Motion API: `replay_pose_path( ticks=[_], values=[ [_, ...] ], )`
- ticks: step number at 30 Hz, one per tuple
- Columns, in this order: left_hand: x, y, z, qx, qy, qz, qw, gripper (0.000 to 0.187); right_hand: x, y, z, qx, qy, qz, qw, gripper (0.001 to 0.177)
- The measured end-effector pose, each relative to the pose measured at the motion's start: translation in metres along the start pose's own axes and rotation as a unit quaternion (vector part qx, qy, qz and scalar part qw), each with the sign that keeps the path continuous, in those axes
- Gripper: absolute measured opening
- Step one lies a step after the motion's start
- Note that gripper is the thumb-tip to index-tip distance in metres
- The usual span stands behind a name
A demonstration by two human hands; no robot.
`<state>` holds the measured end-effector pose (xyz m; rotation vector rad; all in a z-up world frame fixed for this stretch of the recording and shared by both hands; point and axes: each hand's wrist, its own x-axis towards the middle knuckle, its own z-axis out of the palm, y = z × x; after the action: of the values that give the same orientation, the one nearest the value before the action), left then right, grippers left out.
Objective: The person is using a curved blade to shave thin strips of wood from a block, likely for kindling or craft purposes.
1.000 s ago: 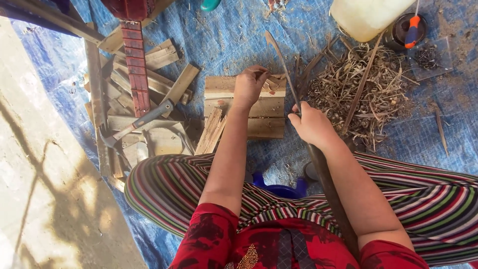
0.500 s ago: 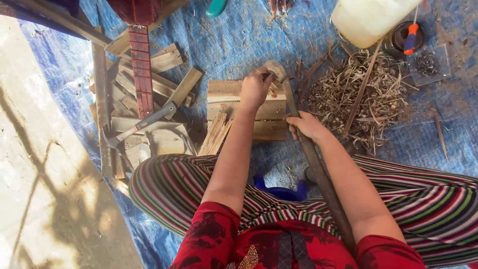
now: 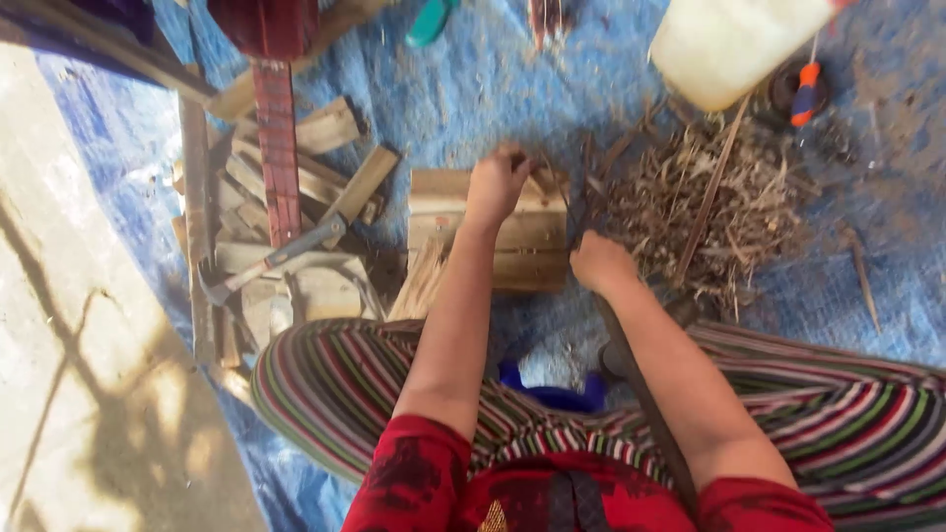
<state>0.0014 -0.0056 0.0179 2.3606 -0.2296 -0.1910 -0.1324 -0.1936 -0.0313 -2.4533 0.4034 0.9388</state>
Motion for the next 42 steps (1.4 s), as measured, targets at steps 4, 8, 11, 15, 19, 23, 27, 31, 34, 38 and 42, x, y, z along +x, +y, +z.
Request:
replay_pose_path(
  ticks=[4,8,11,15,19,23,27,31,34,38,42],
  values=[
    [0.016,-0.028,0.021,-0.008,0.065,0.02,0.998,0.019,-0.018,-0.013,-0.024,0.116,-0.037,-0.03,0.992,0.07],
    [0.006,-0.009,0.015,-0.028,0.048,0.035,0.998,0.022,-0.05,-0.022,-0.051,0.341,-0.042,-0.084,0.935,0.028],
    [0.005,0.004,0.012,-0.009,0.026,0.044,0.999,0.024,-0.095,-0.045,-0.096,0.321,-0.01,-0.145,0.936,0.028],
    [-0.003,0.006,0.016,0.038,-0.002,0.058,0.998,0.025,-0.142,-0.06,-0.122,0.261,0.01,-0.176,0.949,0.033],
    [-0.001,0.004,0.023,0.039,-0.008,0.05,0.998,0.027,-0.153,-0.062,-0.115,0.207,0.035,-0.163,0.964,0.033],
    [-0.006,0.005,0.026,0.048,-0.009,0.079,0.996,0.02,-0.131,-0.052,-0.089,0.164,0.055,-0.174,0.969,0.032],
    [-0.011,0.018,0.018,0.076,-0.021,0.071,0.994,0.018,-0.108,-0.046,-0.07,0.14,0.049,-0.152,0.977,0.031],
    [-0.011,0.009,0.021,0.075,-0.033,0.058,0.995,0.018,-0.106,-0.045,-0.067,0.114,0.052,-0.149,0.981,0.033],
    [-0.013,0.011,0.021,0.055,-0.055,0.064,0.995,0.019,-0.118,-0.047,-0.072,0.103,0.045,-0.13,0.985,0.033],
    [-0.012,0.023,0.012,0.09,-0.018,0.108,0.99,0.019,-0.131,-0.051,-0.086,0.111,0.07,-0.138,0.982,0.03],
    [-0.008,-0.032,0.049,0.11,-0.18,-0.056,0.976,0.07,-0.087,-0.029,-0.056,0.155,0.043,-0.11,0.981,0.03]
  ],
)
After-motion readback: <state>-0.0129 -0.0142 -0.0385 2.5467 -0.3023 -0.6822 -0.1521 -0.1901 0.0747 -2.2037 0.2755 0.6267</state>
